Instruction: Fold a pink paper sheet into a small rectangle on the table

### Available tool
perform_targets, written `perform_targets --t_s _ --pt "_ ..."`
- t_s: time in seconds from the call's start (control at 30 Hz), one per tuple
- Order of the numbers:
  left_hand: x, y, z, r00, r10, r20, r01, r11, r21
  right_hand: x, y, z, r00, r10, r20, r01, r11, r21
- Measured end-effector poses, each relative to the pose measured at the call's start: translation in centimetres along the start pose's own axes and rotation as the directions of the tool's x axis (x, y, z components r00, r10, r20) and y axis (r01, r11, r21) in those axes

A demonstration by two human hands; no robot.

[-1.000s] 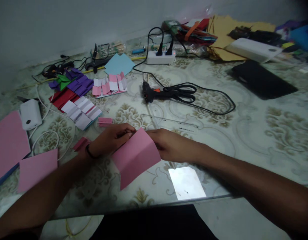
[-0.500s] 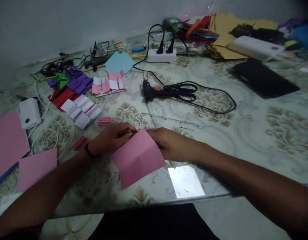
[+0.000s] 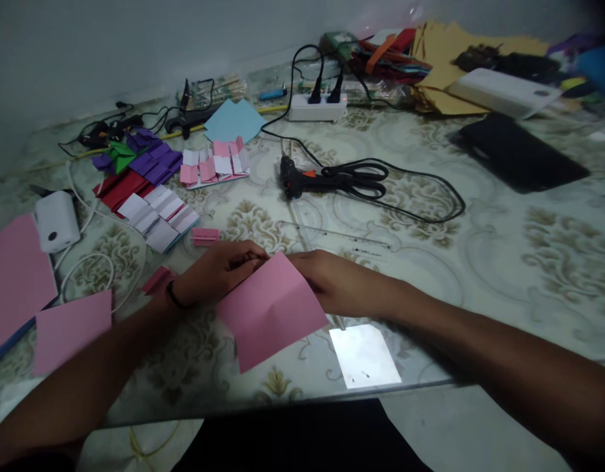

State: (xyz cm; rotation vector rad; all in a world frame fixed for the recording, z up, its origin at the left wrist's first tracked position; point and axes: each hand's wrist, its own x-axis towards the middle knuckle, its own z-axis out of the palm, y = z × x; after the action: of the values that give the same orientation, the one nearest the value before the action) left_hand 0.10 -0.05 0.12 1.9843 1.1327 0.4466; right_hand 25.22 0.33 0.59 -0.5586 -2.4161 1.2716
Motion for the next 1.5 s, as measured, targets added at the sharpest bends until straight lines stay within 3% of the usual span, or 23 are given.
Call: perform_targets --t_s 1.5 --pt "-0.07 -0.02 0.02 1.0 -0.017 0.009 0.017 1.0 -0.013 -0.19 0.16 -0.03 1.0 0.001 -0.004 -0.001 1.0 0.004"
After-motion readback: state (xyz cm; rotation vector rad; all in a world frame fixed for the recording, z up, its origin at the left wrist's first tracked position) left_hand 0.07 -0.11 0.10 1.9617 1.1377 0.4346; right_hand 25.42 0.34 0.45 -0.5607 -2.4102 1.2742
